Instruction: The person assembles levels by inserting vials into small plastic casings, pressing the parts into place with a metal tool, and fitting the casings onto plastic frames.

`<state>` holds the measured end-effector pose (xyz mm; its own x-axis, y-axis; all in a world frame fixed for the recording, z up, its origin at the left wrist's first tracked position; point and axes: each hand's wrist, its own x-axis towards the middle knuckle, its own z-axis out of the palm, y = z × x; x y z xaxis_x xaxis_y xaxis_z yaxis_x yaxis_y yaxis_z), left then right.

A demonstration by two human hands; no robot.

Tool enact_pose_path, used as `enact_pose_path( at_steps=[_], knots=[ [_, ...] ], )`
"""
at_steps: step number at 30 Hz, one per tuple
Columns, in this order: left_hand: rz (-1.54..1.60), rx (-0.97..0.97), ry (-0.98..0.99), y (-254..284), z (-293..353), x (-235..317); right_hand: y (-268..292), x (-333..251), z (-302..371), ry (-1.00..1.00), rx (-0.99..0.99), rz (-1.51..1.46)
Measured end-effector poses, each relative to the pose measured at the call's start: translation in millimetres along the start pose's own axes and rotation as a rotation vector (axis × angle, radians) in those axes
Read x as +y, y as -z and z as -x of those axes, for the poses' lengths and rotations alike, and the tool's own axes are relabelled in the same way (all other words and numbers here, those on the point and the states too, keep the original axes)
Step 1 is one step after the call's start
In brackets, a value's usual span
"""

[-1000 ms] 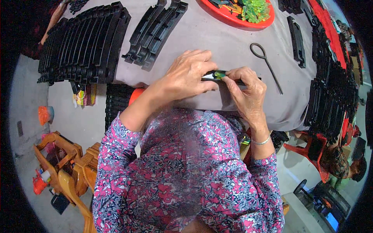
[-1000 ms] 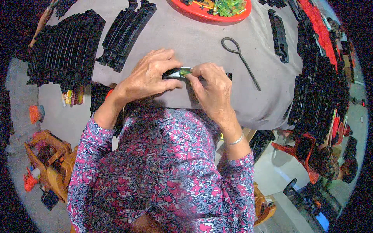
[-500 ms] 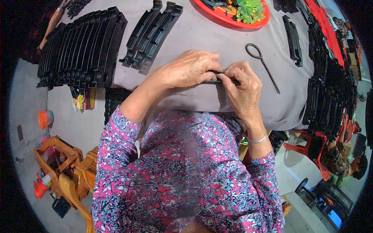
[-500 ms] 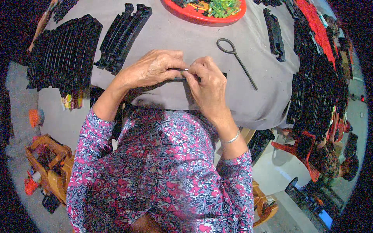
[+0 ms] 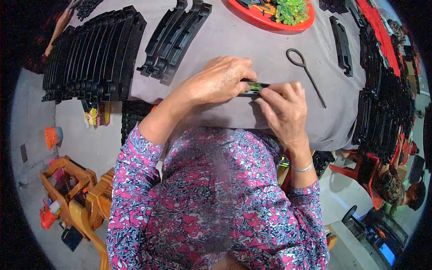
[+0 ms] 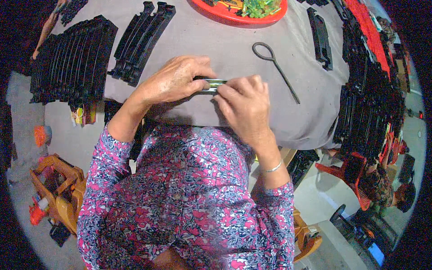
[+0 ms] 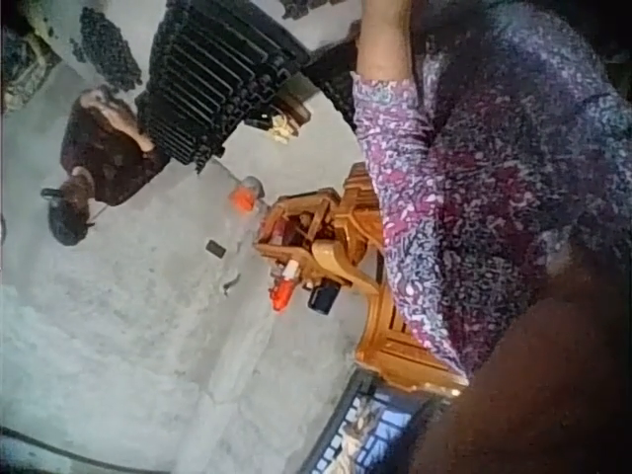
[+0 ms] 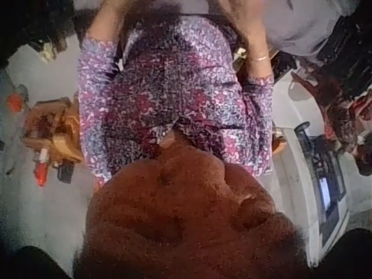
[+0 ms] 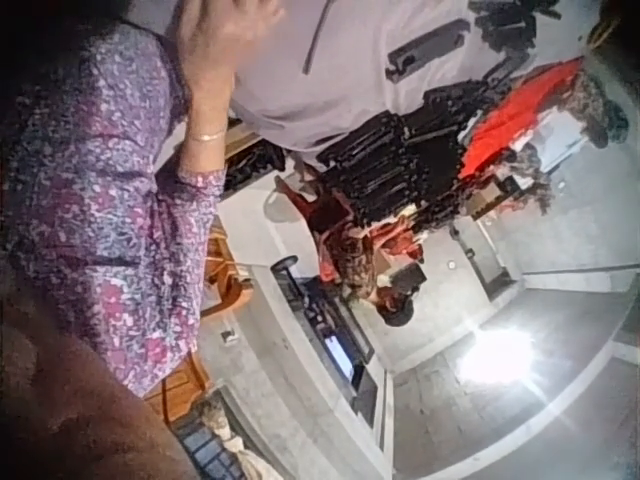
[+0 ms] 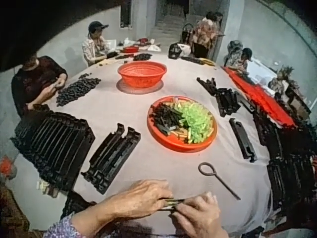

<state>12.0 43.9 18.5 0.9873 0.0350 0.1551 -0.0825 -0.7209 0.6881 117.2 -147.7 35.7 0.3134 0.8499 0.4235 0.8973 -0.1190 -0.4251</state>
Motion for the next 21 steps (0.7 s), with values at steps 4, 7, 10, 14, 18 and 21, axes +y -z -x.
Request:
enact_pose_path(
  at_steps=[4, 7, 10, 14, 18, 21],
  knots=[
    [0.018, -0.014, 0.038, 0, 2, 1, -14, -4, 4, 0.075, -0.027, 0.134],
    [0.039, -0.016, -0.036, 4, 5, -3, -21, -6, 3, 0.084, -0.013, 0.19],
    [0.094, -0.051, 0.017, 9, 12, 2, -19, -8, 1, 0.054, -0.037, 0.207],
    [0.088, 0.004, 0.003, 12, 22, 9, -13, -7, -2, 0.048, -0.074, 0.161],
    [0.086, 0.007, 0.08, 10, 28, 11, -12, 11, 8, -0.082, 0.109, -0.191],
    [0.041, 0.056, 0.067, 4, 31, 11, 3, 11, 4, -0.133, 0.167, -0.172]
  ],
)
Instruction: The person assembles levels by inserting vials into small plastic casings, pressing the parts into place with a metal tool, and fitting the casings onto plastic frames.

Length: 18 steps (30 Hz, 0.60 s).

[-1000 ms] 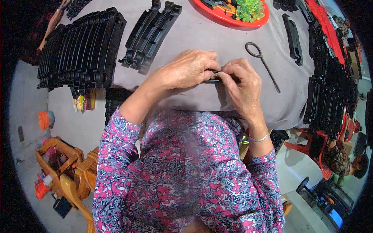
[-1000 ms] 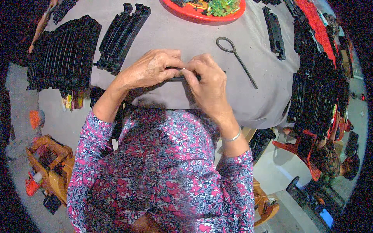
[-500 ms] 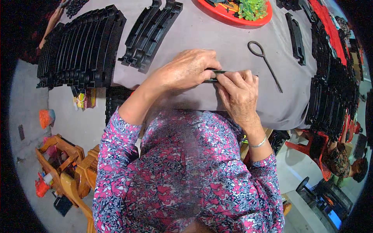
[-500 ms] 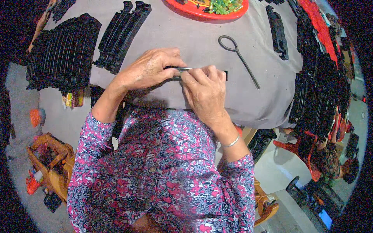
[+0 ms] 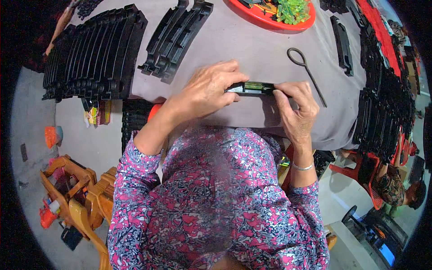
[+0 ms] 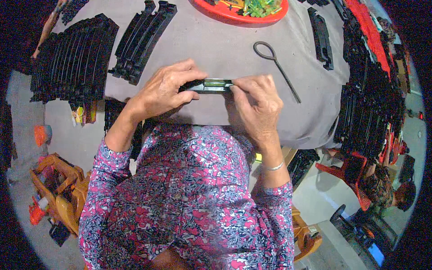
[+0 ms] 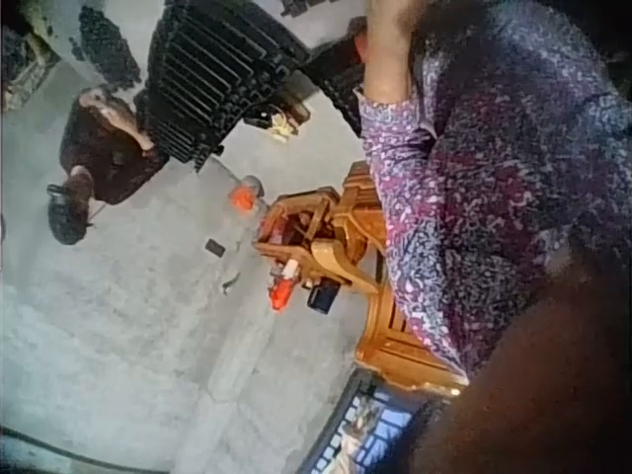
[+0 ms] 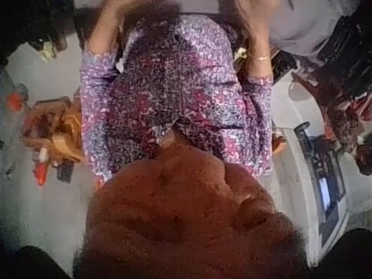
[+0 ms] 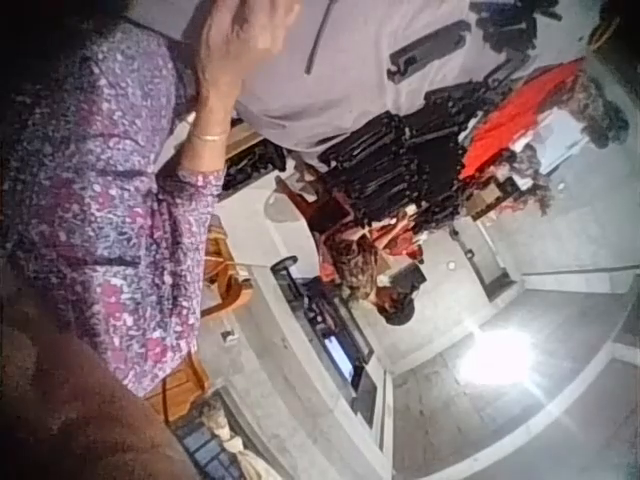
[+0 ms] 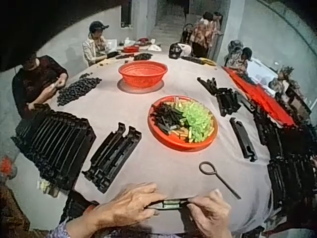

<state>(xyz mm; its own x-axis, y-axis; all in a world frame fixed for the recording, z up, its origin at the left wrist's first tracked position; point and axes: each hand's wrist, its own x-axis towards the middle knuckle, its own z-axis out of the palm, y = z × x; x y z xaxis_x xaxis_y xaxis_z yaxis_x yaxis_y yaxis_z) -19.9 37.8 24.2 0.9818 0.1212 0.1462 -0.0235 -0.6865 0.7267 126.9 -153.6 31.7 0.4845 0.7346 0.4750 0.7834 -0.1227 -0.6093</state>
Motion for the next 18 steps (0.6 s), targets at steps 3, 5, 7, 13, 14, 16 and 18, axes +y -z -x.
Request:
enact_pose_path(
  at_steps=[3, 5, 7, 13, 14, 16, 18],
  knots=[
    [-0.019, 0.035, -0.02, -2, 0, 1, -1, 5, 0, 0.08, -0.05, 0.086],
    [-0.011, 0.04, -0.012, -2, 0, 1, -4, 5, 2, 0.149, -0.094, 0.151],
    [0.018, 0.066, -0.042, -4, -1, -1, -5, -4, 1, 0.168, -0.147, 0.199],
    [0.017, 0.084, -0.055, -6, 0, -2, -17, -14, 3, 0.201, -0.216, 0.36],
    [0.015, 0.087, -0.057, -6, 0, -1, -19, -13, 3, 0.204, -0.214, 0.361],
    [0.002, 0.075, -0.03, -4, -1, 2, -18, -14, 4, 0.184, -0.237, 0.383],
    [-0.002, 0.097, -0.04, -4, 0, 5, -16, -23, 1, 0.167, -0.242, 0.401]
  ],
)
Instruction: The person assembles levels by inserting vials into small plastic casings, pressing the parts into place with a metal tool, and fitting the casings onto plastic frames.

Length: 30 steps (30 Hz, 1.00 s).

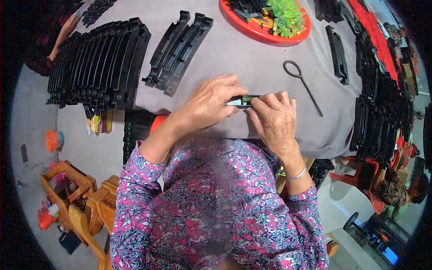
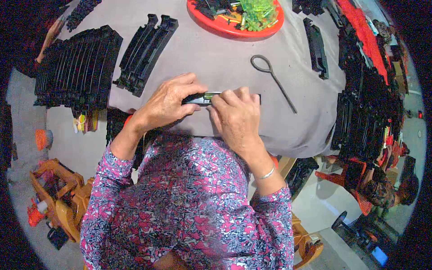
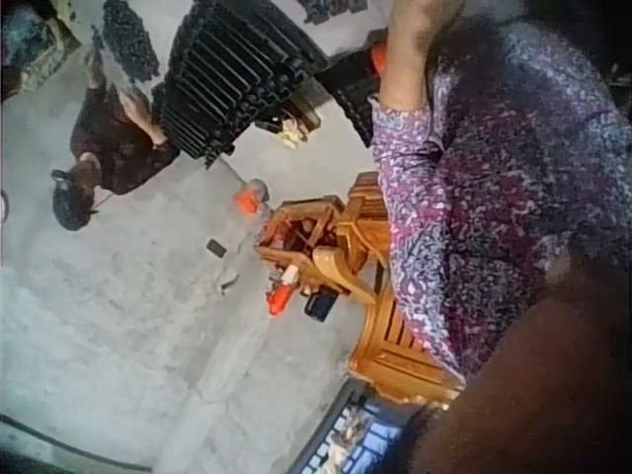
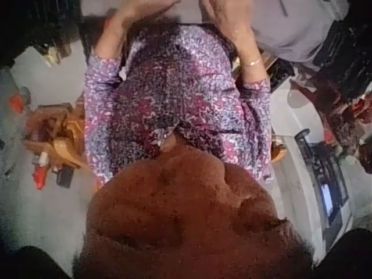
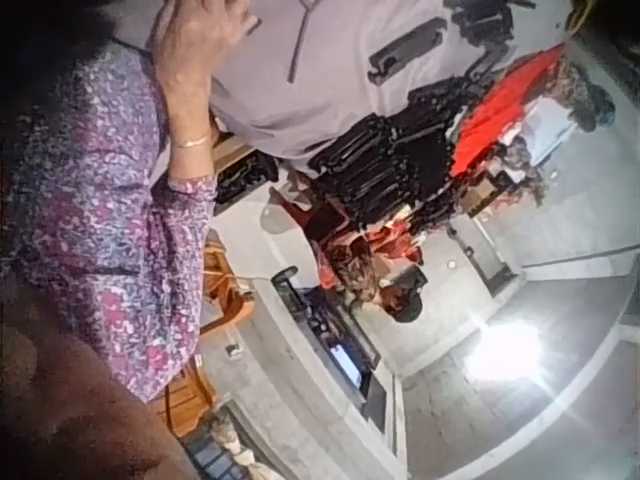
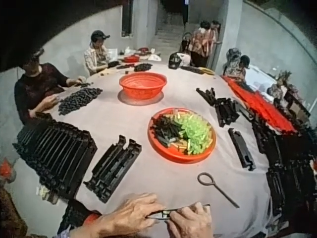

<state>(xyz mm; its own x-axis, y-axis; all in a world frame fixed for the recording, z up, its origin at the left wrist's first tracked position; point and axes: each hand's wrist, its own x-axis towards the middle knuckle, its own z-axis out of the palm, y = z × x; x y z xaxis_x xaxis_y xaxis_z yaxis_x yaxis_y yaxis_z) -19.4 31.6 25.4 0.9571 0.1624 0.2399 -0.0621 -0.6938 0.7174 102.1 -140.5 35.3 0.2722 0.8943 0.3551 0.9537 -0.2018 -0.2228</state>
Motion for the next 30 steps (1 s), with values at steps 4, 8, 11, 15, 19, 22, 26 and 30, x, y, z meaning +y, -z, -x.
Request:
enact_pose_path(
  at_steps=[4, 8, 11, 15, 19, 22, 26, 30],
  knots=[
    [0.011, 0.035, -0.019, -2, -1, -4, -10, 0, -6, 0.099, 0.019, -0.008],
    [0.013, 0.017, 0.008, -2, -1, -5, -17, 1, -7, 0.108, 0.03, -0.07],
    [-0.021, 0.036, -0.004, -1, -1, -2, -13, 0, -10, 0.105, 0.006, -0.065],
    [-0.013, 0.014, 0.012, -1, -1, 0, -13, -2, -11, 0.096, -0.014, -0.075],
    [-0.022, 0.041, 0.003, -3, -1, 0, -15, -4, -5, 0.053, 0.043, -0.112],
    [-0.015, 0.041, -0.002, -2, -1, 0, -10, 0, -8, 0.041, 0.038, -0.175],
    [0.004, 0.017, -0.003, -4, -1, -5, -6, 8, -11, 0.024, 0.075, -0.316],
    [-0.013, -0.001, 0.03, -4, 2, -4, 6, 19, -34, -0.212, 0.101, -0.595]
  ],
)
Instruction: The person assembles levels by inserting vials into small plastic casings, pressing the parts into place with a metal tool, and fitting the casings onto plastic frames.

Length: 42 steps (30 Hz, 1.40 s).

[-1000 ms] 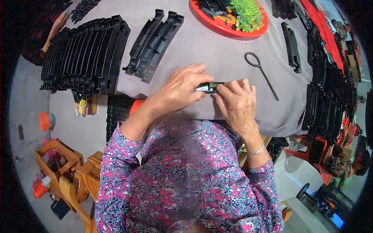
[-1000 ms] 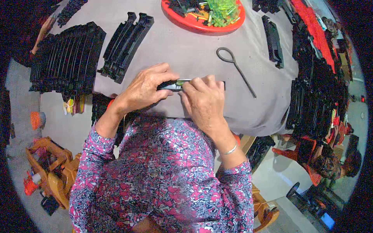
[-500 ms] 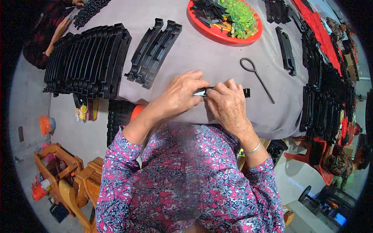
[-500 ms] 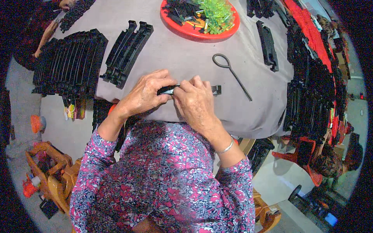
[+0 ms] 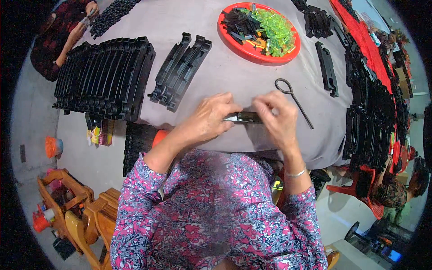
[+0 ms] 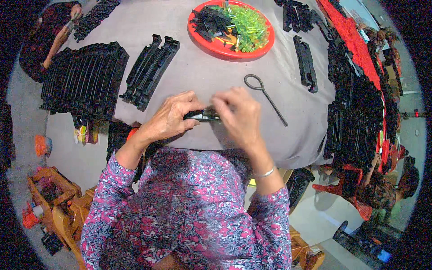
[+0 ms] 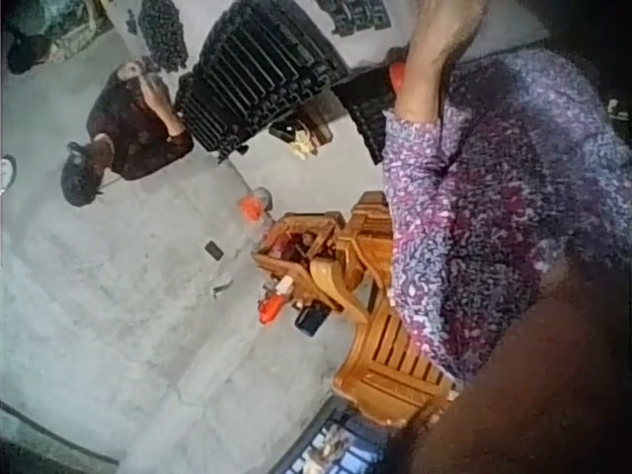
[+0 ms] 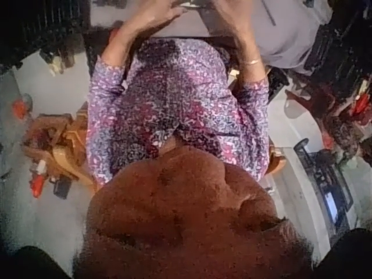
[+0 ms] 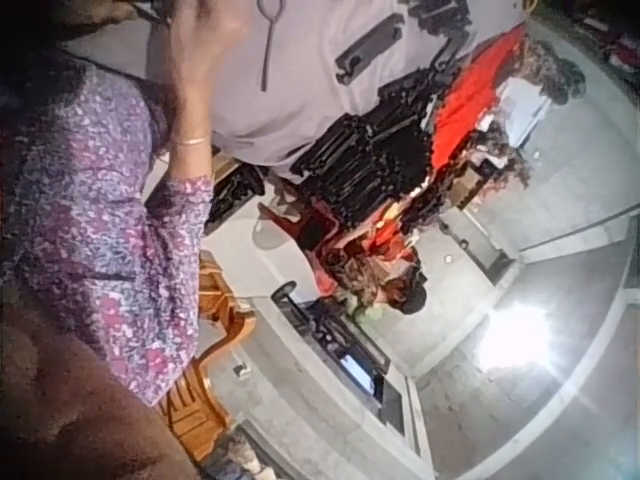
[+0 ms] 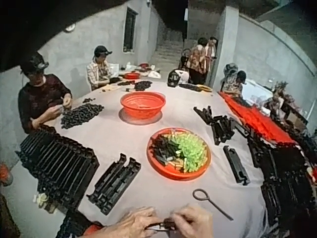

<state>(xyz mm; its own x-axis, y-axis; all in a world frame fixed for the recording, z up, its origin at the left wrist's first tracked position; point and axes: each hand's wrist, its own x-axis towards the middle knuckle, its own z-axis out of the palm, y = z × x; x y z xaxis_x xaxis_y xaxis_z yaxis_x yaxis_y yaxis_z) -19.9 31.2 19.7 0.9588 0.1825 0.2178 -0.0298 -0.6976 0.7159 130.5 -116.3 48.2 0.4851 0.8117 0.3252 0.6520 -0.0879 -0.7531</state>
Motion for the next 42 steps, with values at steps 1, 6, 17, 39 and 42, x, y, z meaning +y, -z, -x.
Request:
enact_pose_path(
  at_steps=[1, 6, 17, 39, 42],
  knots=[
    [-0.005, 0.005, 0.009, 0, 1, 0, 1, 2, -14, -0.006, 0.03, 0.009],
    [0.017, 0.034, -0.018, -1, -2, 0, 2, 27, -107, 0.015, 0.008, 0.097],
    [0.025, 0.015, 0.014, -7, 3, -1, -57, 86, -228, 0.16, -0.083, 0.48],
    [0.146, 0.177, 0.035, -9, -4, 16, 34, 20, -111, -0.358, 0.066, -0.493],
    [0.146, 0.279, 0.05, -5, -11, 17, 36, 8, -65, -0.43, -0.03, -0.54]
  ],
)
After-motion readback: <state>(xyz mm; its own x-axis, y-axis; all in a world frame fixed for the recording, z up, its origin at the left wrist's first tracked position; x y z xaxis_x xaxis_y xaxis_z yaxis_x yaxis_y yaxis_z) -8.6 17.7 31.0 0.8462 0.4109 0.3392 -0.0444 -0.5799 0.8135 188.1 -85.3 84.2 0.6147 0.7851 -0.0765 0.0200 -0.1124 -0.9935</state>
